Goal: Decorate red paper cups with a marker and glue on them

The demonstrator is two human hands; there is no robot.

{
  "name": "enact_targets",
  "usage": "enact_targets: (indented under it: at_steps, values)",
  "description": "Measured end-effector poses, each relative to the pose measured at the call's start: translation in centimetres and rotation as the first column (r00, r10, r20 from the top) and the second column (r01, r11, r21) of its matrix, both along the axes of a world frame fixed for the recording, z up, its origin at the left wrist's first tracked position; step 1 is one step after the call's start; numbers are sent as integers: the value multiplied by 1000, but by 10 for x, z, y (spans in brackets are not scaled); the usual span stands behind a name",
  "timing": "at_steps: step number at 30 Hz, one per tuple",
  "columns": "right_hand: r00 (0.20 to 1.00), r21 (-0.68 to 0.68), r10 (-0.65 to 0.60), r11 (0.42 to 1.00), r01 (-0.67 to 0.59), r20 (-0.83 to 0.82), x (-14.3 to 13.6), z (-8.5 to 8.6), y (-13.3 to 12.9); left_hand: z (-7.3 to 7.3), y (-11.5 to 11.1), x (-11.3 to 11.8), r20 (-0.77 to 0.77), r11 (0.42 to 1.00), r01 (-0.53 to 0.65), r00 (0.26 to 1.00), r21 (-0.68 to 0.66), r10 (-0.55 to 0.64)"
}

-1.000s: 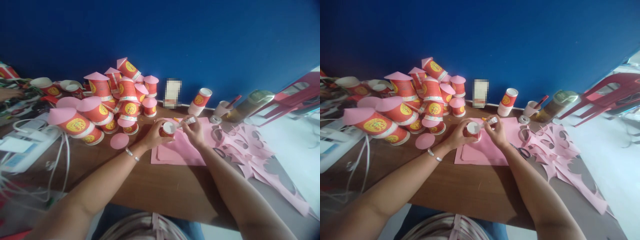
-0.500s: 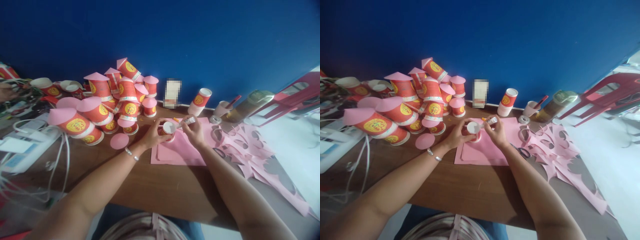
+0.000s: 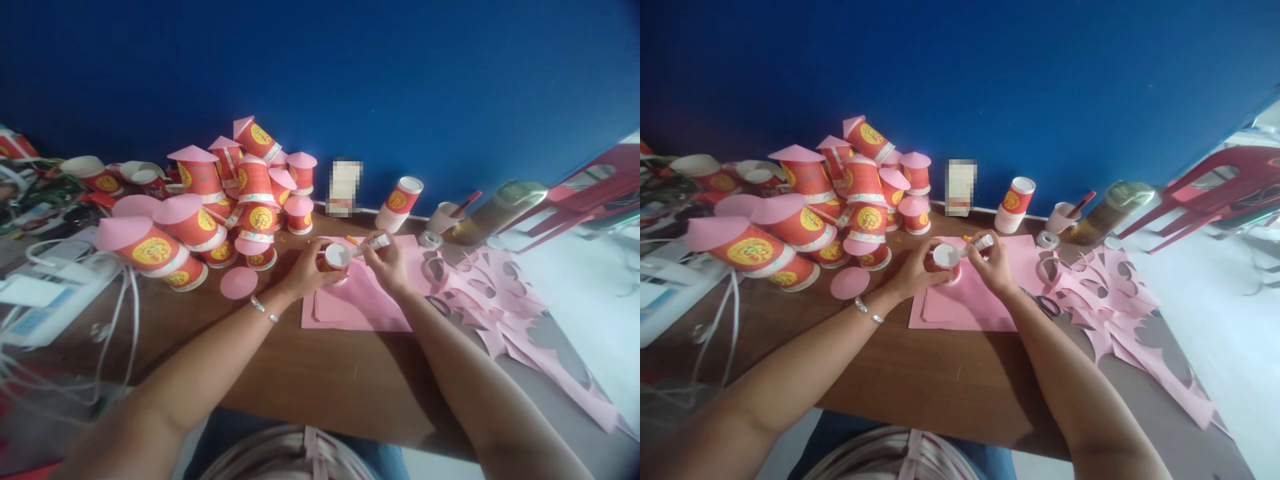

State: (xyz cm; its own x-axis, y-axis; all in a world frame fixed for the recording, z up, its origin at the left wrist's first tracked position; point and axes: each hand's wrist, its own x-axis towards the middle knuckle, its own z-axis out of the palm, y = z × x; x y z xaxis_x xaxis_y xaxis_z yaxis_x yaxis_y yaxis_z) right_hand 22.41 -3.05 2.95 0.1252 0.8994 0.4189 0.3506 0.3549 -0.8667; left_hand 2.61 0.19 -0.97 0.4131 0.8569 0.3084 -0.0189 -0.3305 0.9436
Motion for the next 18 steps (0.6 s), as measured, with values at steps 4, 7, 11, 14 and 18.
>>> enact_targets:
  at_steps: [4,7,11,14,18]
  values:
    - [1000,5,3,1000,-3,2,0,0,0,-1,2,-1,-8,1000,1,1000,10,-1]
    - [1000,5,-4,1000,4,0,0,0,1,-2,4,-2,-12,999,17,1000,36,-16]
    - [1000,-1,1,1000,-1,-16,0,0,1,-2,5,-4,1,997,51,999,56,-51]
    - [1000,-9,4,1000,-4,-19,0,0,1,-3,4,-6,0,996,74,997,55,-74]
    - [1000,-22,5,1000,-5,-19,-1,1,0,-3,3,-4,5,996,79,997,31,-79]
